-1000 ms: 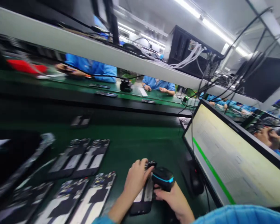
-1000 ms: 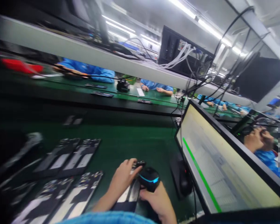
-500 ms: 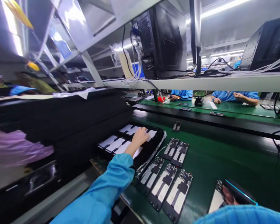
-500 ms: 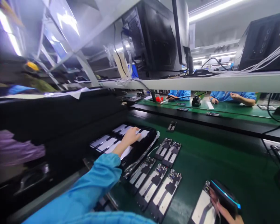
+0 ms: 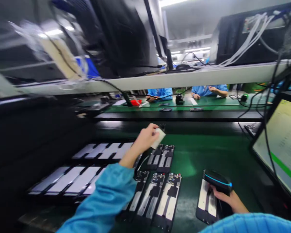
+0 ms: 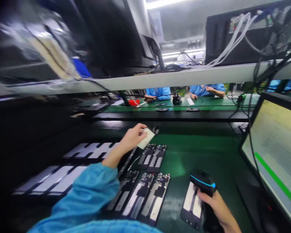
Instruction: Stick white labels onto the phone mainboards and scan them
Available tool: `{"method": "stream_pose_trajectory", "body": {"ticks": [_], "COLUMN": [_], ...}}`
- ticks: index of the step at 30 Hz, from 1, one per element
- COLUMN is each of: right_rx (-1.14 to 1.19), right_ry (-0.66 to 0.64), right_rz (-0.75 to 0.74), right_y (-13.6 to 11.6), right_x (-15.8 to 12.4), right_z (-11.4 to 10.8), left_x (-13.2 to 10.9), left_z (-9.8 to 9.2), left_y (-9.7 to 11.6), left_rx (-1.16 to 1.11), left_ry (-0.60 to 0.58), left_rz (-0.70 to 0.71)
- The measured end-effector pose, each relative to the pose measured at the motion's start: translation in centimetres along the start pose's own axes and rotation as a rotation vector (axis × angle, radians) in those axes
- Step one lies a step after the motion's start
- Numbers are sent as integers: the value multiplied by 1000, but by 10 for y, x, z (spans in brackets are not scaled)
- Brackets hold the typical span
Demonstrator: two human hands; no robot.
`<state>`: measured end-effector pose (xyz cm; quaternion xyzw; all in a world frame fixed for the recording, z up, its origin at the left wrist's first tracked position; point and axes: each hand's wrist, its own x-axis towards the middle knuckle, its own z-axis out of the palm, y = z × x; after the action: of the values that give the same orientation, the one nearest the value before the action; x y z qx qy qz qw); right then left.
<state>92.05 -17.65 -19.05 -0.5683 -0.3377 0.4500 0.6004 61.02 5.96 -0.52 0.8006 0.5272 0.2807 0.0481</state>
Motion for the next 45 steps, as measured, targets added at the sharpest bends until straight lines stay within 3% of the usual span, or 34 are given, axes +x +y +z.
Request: {"method": "stream_pose_trajectory", "body": {"ticks": [2, 4, 7, 9, 13, 20, 25, 27, 33, 35, 40, 45], "right_rx": [38, 59, 74, 81, 87, 100, 143, 214, 384, 395, 383, 355], "right_ry": [-91, -99, -76, -89, -155, -183, -252, -234, -200, -197, -215, -227], "right_rz": [26, 12, 14, 5, 5, -66, -37, -15, 92, 113, 142, 140], "right_y": [-6, -8, -7, -6, -9, -3, -7, -9, -13, -14, -12, -10], "right_x": [-5, -10, -15, -18, -21, -16, -15, -10, 13, 15, 11, 14], "right_z": [0, -1, -1, 0, -1, -3, -8, -11, -19, -21, -21, -20], "left_x": [-25, -56, -87, -92, -91, -98, -95, -98, -127, -138, -150, -152], "left_z": [53, 105, 161, 179, 184, 183, 178, 175, 181, 186, 192, 195], "left_y": [54, 92, 110, 105, 92, 89, 84, 87, 101, 102, 97, 98], "left_rx": [-327, -558, -712, -767, -876, -937, -996, -1009, -1046, -973, -623, -496], "left_ry": [-99, -180, -231, -253, -297, -365, -409, -495, -933, -909, -608, -564], "left_rz": [191, 196, 46, -7, -46, -104, -134, -111, -55, 9, 335, 405]}}
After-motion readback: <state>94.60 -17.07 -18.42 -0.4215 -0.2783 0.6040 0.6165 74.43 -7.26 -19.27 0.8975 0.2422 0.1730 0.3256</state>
